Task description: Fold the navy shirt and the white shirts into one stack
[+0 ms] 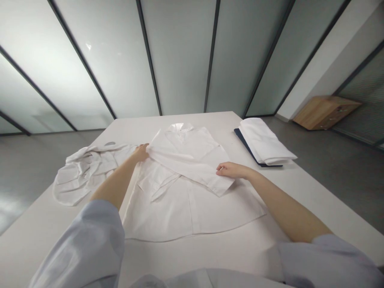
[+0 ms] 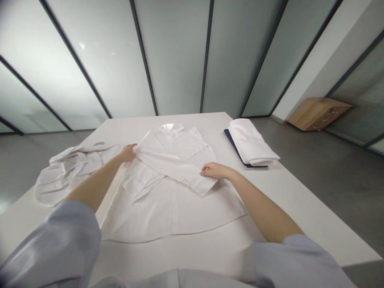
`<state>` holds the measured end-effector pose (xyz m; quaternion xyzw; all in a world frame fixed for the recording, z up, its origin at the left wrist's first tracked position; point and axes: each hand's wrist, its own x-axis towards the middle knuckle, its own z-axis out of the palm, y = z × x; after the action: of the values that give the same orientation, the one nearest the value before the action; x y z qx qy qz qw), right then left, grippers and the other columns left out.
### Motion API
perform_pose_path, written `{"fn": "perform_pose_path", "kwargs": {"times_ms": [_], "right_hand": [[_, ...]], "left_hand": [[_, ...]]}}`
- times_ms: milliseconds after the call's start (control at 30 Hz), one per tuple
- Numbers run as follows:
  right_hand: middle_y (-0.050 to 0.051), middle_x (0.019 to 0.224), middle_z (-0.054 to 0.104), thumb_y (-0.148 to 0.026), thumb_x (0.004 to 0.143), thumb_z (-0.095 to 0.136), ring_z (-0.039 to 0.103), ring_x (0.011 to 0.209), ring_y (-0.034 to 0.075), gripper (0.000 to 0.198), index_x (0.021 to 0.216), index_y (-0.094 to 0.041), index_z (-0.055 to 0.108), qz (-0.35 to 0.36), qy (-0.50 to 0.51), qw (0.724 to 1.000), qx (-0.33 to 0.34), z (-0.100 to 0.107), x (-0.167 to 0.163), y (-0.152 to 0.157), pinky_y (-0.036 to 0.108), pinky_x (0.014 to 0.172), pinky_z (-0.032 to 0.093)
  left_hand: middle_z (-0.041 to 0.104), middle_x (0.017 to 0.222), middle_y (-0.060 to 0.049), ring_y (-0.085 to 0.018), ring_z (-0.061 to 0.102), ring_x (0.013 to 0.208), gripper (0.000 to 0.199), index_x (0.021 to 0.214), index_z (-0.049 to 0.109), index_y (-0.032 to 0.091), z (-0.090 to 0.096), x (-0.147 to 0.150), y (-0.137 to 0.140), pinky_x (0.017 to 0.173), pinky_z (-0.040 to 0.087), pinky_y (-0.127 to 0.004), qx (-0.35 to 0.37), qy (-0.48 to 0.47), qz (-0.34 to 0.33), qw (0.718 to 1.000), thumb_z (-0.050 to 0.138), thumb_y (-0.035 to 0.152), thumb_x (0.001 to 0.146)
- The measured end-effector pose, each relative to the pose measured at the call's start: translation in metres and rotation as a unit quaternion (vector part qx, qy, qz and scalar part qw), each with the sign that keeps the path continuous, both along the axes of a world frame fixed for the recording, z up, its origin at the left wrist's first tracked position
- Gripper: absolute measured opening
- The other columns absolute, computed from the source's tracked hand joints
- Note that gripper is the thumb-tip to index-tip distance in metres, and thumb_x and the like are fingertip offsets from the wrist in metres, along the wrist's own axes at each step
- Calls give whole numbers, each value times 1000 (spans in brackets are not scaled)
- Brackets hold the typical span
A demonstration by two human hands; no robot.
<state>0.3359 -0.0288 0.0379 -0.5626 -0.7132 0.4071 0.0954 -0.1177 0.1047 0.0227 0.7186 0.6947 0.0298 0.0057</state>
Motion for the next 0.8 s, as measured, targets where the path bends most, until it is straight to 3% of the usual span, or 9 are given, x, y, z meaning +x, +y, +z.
{"fn": "perform_pose_path", "kwargs": {"times_ms": [100,233,300,400,500,600,700,800], "right_hand": [[0,76,68,-38,75,63,59,67,16,27,94,-20,61,-34,65,997,-38,-3,0,-4,25,58,43],[0,77,67,-37,71,63,61,67,16,27,92,-22,56,-107,185,972,-100,-9,-6,-13,24,57,44],[2,81,69,-40,69,65,63,70,18,30,92,-21,59,-93,207,963,-142,-9,-8,-19,26,59,47],[6,90,72,-41,66,70,65,78,22,32,89,-20,64,-23,164,971,-172,-7,-6,-24,29,66,50],[6,88,73,-39,70,70,66,77,22,29,91,-20,67,11,51,994,-97,-3,-1,-18,31,69,50],[7,89,73,-37,81,61,66,79,23,29,103,-19,66,-22,-63,996,52,-3,1,-1,33,74,51],[12,119,67,-33,88,53,62,109,25,35,118,-18,63,-43,-123,971,200,-12,-1,17,37,96,46],[15,147,47,-38,92,48,41,137,28,48,134,-17,54,-24,-186,950,249,-30,-5,25,42,112,32]], "left_hand": [[53,140,-9,-24,52,126,61,142,46,21,7,21,-5,106,40,-35,42,-39,-39,998,48,20,81],[53,140,-8,-25,52,124,52,138,50,22,6,60,-14,107,38,-38,44,-59,-107,992,47,35,88],[52,142,-9,-26,50,127,51,139,49,21,0,76,-15,107,37,-39,37,-53,-125,990,45,40,91],[51,143,-9,-24,46,131,48,141,47,21,-9,91,-12,109,34,-39,25,-39,-151,987,35,35,96],[42,151,-9,-25,44,133,50,144,44,24,-11,101,-6,107,35,-41,14,2,-176,984,33,24,96],[30,158,-6,-28,43,133,56,147,39,31,-8,110,3,104,38,-41,-10,45,-191,981,38,18,92],[32,157,-5,-28,42,133,58,145,42,33,-6,118,14,104,39,-40,-35,50,-201,978,44,18,89],[48,147,-4,-25,47,128,51,137,53,31,-8,124,24,104,38,-38,-45,31,-182,982,44,19,88]]}}
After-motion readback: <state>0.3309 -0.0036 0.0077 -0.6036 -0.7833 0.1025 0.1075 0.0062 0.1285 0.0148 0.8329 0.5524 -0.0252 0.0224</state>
